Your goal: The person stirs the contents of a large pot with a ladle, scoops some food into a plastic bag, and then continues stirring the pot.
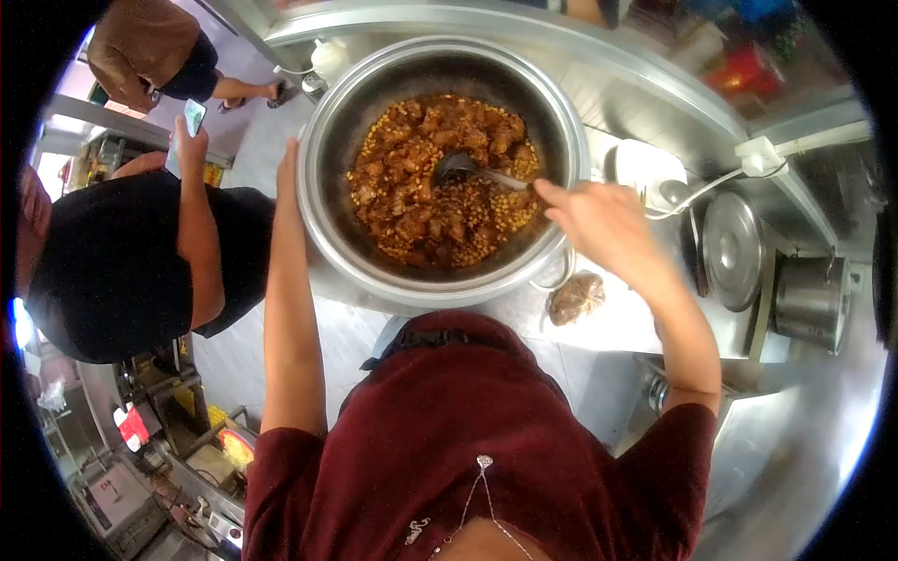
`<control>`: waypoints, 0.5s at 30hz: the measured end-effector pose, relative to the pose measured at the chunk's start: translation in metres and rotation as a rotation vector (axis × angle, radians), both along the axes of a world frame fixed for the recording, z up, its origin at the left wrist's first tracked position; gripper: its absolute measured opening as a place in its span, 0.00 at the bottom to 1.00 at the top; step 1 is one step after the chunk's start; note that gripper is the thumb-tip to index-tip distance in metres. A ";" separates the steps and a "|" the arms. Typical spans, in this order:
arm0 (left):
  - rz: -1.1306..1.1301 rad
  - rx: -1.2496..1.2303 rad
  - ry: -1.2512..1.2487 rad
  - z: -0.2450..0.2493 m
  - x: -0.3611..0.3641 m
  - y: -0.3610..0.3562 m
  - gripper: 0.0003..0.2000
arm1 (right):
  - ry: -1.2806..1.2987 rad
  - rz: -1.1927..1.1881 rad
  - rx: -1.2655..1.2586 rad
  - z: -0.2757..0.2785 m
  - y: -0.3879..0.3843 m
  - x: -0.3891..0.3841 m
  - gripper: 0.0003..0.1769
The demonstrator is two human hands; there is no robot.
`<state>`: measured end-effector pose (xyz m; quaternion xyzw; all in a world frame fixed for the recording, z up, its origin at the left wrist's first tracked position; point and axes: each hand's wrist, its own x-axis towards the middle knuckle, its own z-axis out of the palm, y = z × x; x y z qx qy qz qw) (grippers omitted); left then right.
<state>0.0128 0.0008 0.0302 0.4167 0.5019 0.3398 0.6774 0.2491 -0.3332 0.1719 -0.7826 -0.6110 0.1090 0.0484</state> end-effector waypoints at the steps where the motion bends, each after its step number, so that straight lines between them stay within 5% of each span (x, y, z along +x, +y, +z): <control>1: 0.003 0.001 0.000 0.000 0.000 0.000 0.26 | 0.090 -0.021 -0.017 0.010 0.000 0.005 0.17; 4: 0.003 -0.007 0.001 -0.002 -0.001 -0.001 0.26 | 0.085 -0.101 -0.164 0.020 0.009 -0.013 0.18; 6: -0.002 -0.011 0.001 -0.003 0.002 -0.003 0.26 | -0.180 0.113 0.095 -0.011 0.006 -0.017 0.18; 15: -0.004 -0.022 0.001 -0.003 0.002 -0.005 0.27 | -0.064 0.034 -0.030 -0.009 0.013 -0.017 0.17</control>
